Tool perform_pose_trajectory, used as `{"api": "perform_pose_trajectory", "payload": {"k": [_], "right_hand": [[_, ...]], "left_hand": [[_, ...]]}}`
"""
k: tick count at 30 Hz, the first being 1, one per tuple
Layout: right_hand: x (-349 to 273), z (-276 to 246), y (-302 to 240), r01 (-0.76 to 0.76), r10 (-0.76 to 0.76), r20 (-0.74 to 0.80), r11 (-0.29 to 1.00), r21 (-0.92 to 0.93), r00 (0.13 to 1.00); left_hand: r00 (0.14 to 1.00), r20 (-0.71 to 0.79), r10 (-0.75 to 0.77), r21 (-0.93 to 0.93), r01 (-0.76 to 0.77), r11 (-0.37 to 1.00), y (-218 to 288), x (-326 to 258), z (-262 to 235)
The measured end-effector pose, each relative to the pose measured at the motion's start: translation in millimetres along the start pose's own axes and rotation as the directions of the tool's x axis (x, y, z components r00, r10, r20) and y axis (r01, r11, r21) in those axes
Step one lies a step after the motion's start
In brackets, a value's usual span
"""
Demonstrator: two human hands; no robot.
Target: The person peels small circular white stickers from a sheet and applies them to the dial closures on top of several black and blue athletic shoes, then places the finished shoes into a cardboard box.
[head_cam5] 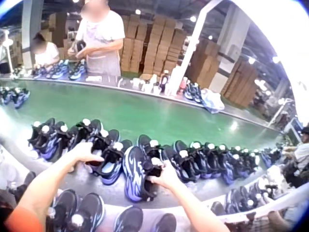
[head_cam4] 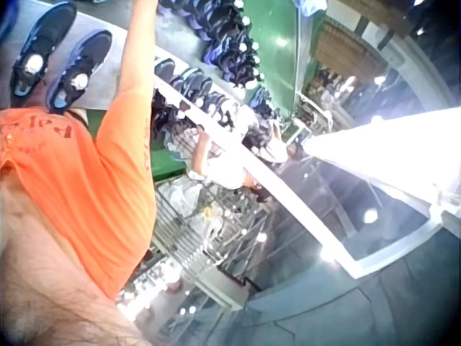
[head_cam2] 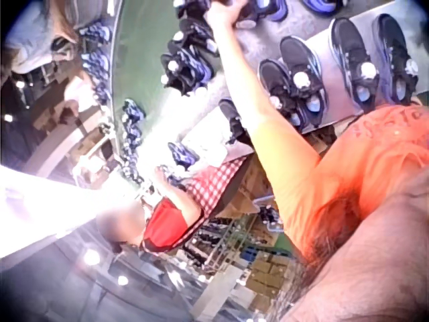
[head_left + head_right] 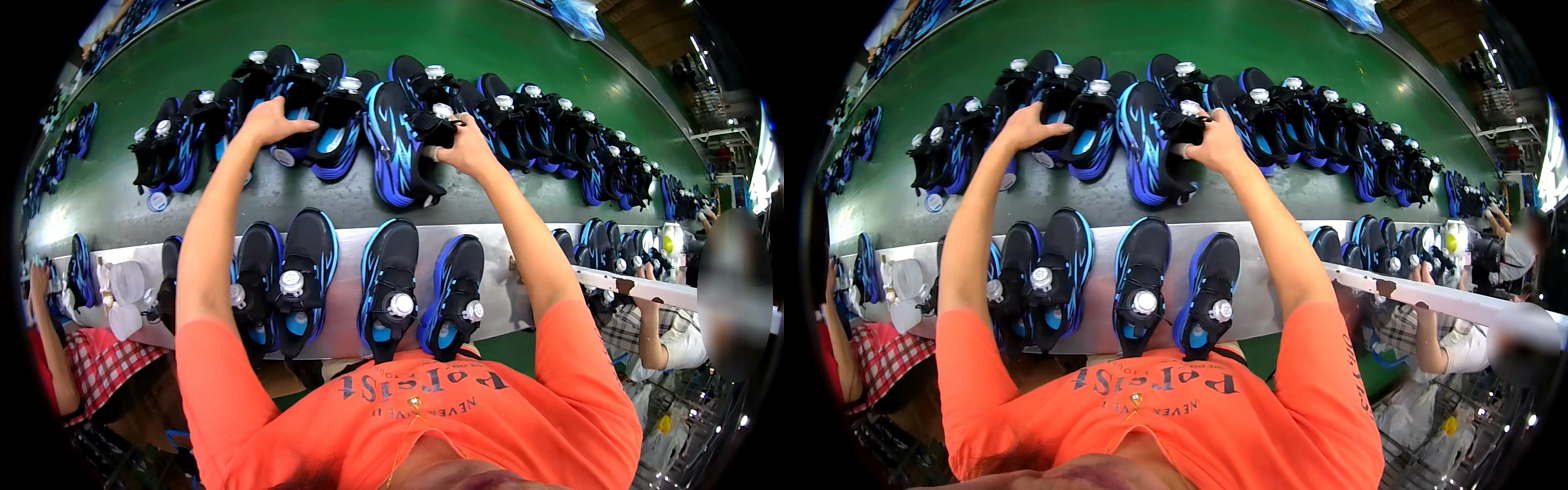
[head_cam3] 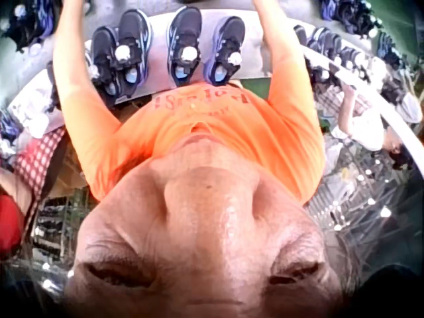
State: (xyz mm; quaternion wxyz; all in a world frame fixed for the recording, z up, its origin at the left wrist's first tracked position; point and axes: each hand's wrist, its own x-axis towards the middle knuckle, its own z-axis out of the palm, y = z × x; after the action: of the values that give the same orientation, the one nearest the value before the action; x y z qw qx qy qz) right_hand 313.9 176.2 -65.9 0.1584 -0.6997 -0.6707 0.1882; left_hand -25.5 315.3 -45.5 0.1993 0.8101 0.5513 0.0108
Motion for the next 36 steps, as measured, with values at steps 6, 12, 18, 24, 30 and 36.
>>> {"api": "perform_pose_trajectory", "payload": {"k": [6, 12, 18, 24, 30, 36], "right_hand": [[-3, -13, -20, -0.039, 0.0, -0.335, 0.993, -0.108, 0.942], [-15, -19, -40, -0.193, 0.172, -0.087, 0.88, -0.435, 0.981], [-27, -25, -35, 0.081, -0.191, -0.229, 0.905, -0.417, 0.955], [6, 4, -36, -0.039, 0.01, -0.107, 0.961, -0.275, 0.994], [5, 0, 3, -0.051, -0.02, -0.239, 0.957, -0.287, 0.971], [7, -33, 52, -0.188, 0.12, -0.247, 0.944, -0.27, 0.962]], "left_hand": [[0.968, -0.224, -0.11, -0.016, 0.11, 0.994, 14, -14, 16], [0.986, -0.01, -0.168, 0.114, 0.168, 0.979, 52, -68, -2], [0.953, -0.27, 0.138, 0.224, -0.077, 0.972, 65, -73, 20], [0.989, -0.053, -0.136, 0.201, 0.144, 0.969, 82, -26, 12], [0.978, -0.109, -0.177, 0.218, 0.197, 0.956, 144, -25, 40], [0.984, -0.083, -0.16, 0.167, 0.172, 0.971, 201, 11, 55]]}}
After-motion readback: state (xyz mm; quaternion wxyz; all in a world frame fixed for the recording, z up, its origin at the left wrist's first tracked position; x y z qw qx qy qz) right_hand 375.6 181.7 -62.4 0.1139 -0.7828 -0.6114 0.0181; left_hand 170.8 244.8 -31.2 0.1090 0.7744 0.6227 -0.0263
